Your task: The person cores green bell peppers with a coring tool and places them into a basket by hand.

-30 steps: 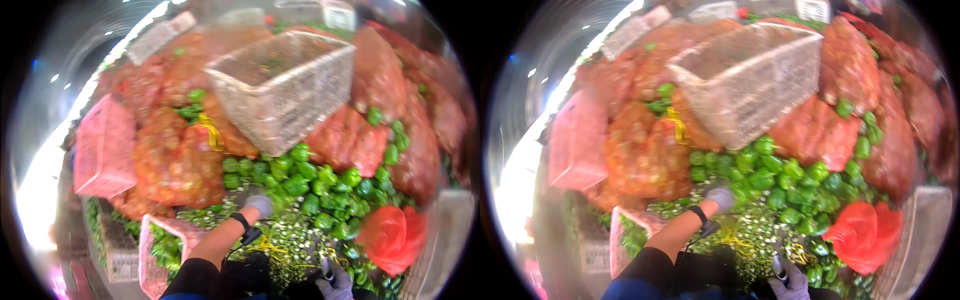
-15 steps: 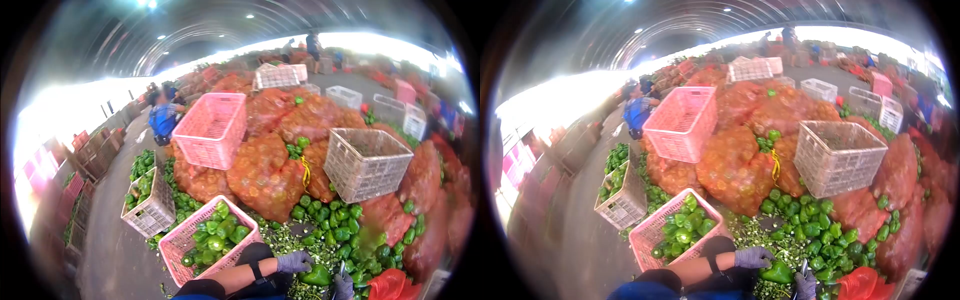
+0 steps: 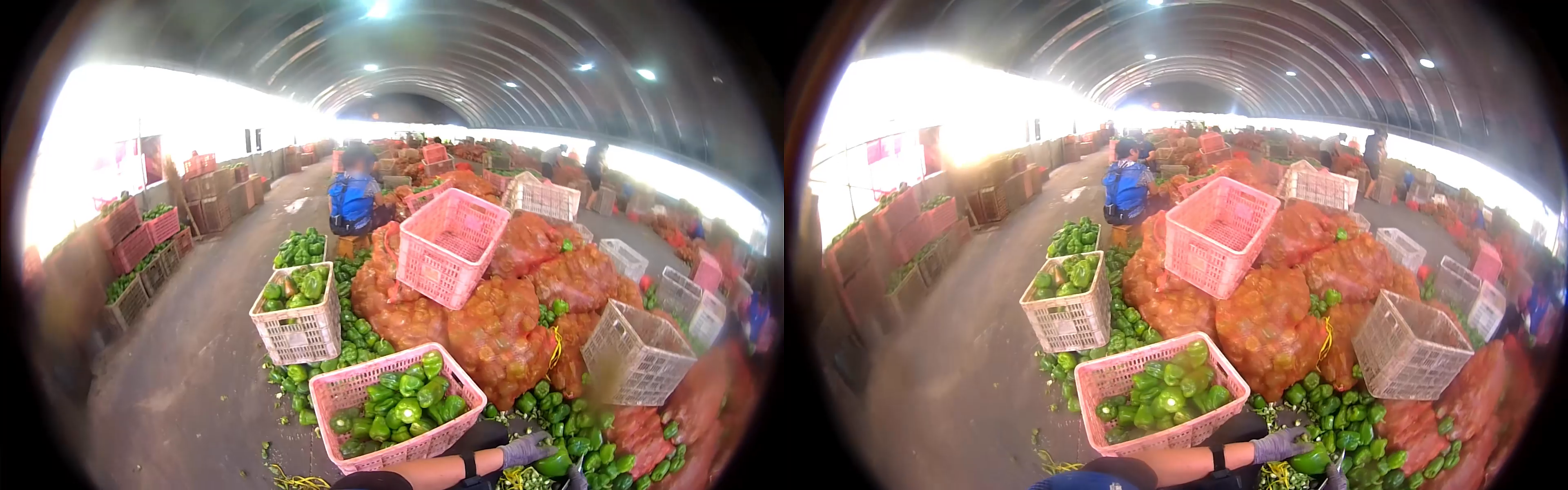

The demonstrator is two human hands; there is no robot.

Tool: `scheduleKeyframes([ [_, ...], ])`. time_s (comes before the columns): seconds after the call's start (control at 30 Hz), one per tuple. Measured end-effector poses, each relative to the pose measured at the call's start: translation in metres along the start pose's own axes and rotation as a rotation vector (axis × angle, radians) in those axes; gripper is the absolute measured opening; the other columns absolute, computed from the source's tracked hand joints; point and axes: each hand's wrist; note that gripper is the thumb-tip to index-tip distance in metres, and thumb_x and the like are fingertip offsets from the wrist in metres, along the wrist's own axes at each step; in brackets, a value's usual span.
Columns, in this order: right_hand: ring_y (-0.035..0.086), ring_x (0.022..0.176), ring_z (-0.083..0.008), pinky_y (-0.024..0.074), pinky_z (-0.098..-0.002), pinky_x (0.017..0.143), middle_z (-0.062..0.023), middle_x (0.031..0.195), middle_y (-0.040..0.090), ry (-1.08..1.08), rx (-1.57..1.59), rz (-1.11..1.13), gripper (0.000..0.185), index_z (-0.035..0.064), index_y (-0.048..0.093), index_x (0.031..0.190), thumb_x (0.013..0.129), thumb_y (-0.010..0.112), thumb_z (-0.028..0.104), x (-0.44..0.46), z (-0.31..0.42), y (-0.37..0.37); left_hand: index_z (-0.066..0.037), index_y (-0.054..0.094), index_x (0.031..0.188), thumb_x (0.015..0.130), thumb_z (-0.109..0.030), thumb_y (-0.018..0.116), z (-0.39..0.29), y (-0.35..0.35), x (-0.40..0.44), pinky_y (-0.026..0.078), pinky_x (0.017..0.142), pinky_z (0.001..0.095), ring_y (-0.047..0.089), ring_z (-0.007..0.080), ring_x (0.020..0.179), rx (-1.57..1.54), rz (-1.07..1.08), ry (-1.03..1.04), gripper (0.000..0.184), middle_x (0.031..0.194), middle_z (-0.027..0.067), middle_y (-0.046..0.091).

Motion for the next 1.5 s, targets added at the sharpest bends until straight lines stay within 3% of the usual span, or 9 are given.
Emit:
scheduleKeyframes([
  [0.2, 0.06, 0.099, -0.0235, 0.0477, -0.0375, 0.087, -0.0075, 0.109, 0.066, -0.047, 0.305, 0.063, 0.045, 0.0062, 0.059, 0.121, 0.088, 0.063, 0.036, -0.06, 0.072, 0.094, -0.004, 0.031, 0.145, 0.084, -0.035, 0.072, 0.002, 0.001, -0.01, 0.04, 0.103, 0.0348, 0.046, 0.0221, 0.123, -0.282, 0.057, 0.193, 0.08, 0.136, 0.0127, 0.048],
  [0.33, 0.063, 0.097, -0.0263, 0.0515, -0.0382, 0.08, -0.0103, 0.107, 0.067, -0.056, 0.248, -0.064, 0.047, 0.0061, 0.056, 0.123, 0.086, 0.065, 0.035, -0.066, 0.076, 0.11, -0.004, 0.033, 0.142, 0.08, -0.02, 0.076, 0.019, 0.018, -0.013, 0.043, 0.1, 0.0323, 0.05, 0.0207, 0.119, -0.823, 0.089, 0.251, 0.078, 0.13, 0.0096, 0.052],
  [0.4, 0.061, 0.069, -0.0172, 0.0511, -0.0297, 0.06, -0.0077, 0.085, 0.063, -0.136, 0.304, 0.07, 0.044, 0.0057, 0.054, 0.12, 0.083, 0.067, 0.024, -0.068, 0.064, 0.1, -0.004, 0.036, 0.139, 0.082, -0.022, 0.073, 0.015, 0.023, -0.025, 0.045, 0.098, 0.0317, 0.052, 0.0198, 0.116, -1.1, 0.071, 0.237, 0.071, 0.127, 0.009, 0.054],
  [0.6, 0.054, 0.053, -0.0136, 0.0441, -0.0266, 0.043, -0.0043, 0.079, 0.06, -0.065, 0.357, -0.213, 0.031, 0.0078, 0.054, 0.11, 0.087, 0.064, 0.026, -0.087, 0.051, 0.122, -0.003, 0.042, 0.13, 0.078, -0.019, 0.071, -0.011, 0.032, -0.039, 0.048, 0.093, 0.0331, 0.056, 0.0206, 0.108, -0.64, -0.17, 0.19, 0.062, 0.116, 0.0089, 0.057],
  [0.67, 0.057, 0.057, -0.0141, 0.0472, -0.0292, 0.046, -0.0042, 0.079, 0.06, 0.02, 0.242, -0.253, 0.03, 0.0065, 0.056, 0.106, 0.087, 0.066, 0.027, -0.085, 0.051, 0.119, -0.006, 0.041, 0.129, 0.072, -0.015, 0.075, -0.015, 0.039, -0.029, 0.049, 0.091, 0.0346, 0.058, 0.0215, 0.106, -0.909, -0.132, 0.208, 0.067, 0.114, 0.0097, 0.057],
  [0.77, 0.05, 0.075, -0.0056, 0.0453, -0.0232, 0.064, -0.0001, 0.083, 0.057, -0.133, -0.125, -0.315, 0.039, 0.002, 0.057, 0.113, 0.089, 0.064, 0.032, -0.082, 0.045, 0.118, -0.01, 0.039, 0.126, 0.065, -0.018, 0.084, -0.006, 0.029, -0.007, 0.052, 0.085, 0.0347, 0.058, 0.0234, 0.107, -0.518, -0.046, 0.277, 0.077, 0.113, 0.0116, 0.059],
  [0.87, 0.048, 0.081, -0.0093, 0.0444, -0.0251, 0.072, -0.0022, 0.089, 0.057, -0.139, 0.162, -0.254, 0.039, 0.0003, 0.055, 0.118, 0.093, 0.059, 0.029, -0.082, 0.052, 0.105, -0.011, 0.038, 0.124, 0.061, -0.021, 0.086, 0.012, 0.021, 0.011, 0.053, 0.083, 0.0384, 0.059, 0.0299, 0.103, -0.014, -0.055, 0.588, 0.08, 0.112, 0.0144, 0.059],
  [1.03, 0.063, 0.078, -0.041, 0.0489, -0.0474, 0.07, -0.0226, 0.083, 0.064, -0.119, -0.993, -0.083, 0.034, 0.0042, 0.056, 0.109, 0.09, 0.058, 0.032, -0.07, 0.1, 0.066, -0.013, 0.034, 0.128, 0.056, -0.028, 0.088, 0.033, 0.012, 0.04, 0.053, 0.082, 0.0441, 0.059, 0.0366, 0.098, 0.347, -0.043, 0.793, 0.09, 0.114, 0.0169, 0.055],
  [1.5, 0.066, 0.07, -0.0356, 0.0511, -0.047, 0.059, -0.0194, 0.072, 0.065, 0.044, -1.569, 0.211, 0.026, -0.0021, 0.055, 0.102, 0.084, 0.055, 0.016, -0.062, 0.116, 0.06, -0.014, 0.037, 0.125, 0.058, -0.028, 0.085, 0.045, 0.039, 0.047, 0.053, 0.079, 0.0459, 0.057, 0.0377, 0.1, 0.5, 0.041, 0.822, 0.084, 0.118, 0.0191, 0.049],
])
Point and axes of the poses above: each hand's wrist, its own x-axis towards the middle knuckle, its own y-axis out of the palm, z = x × y
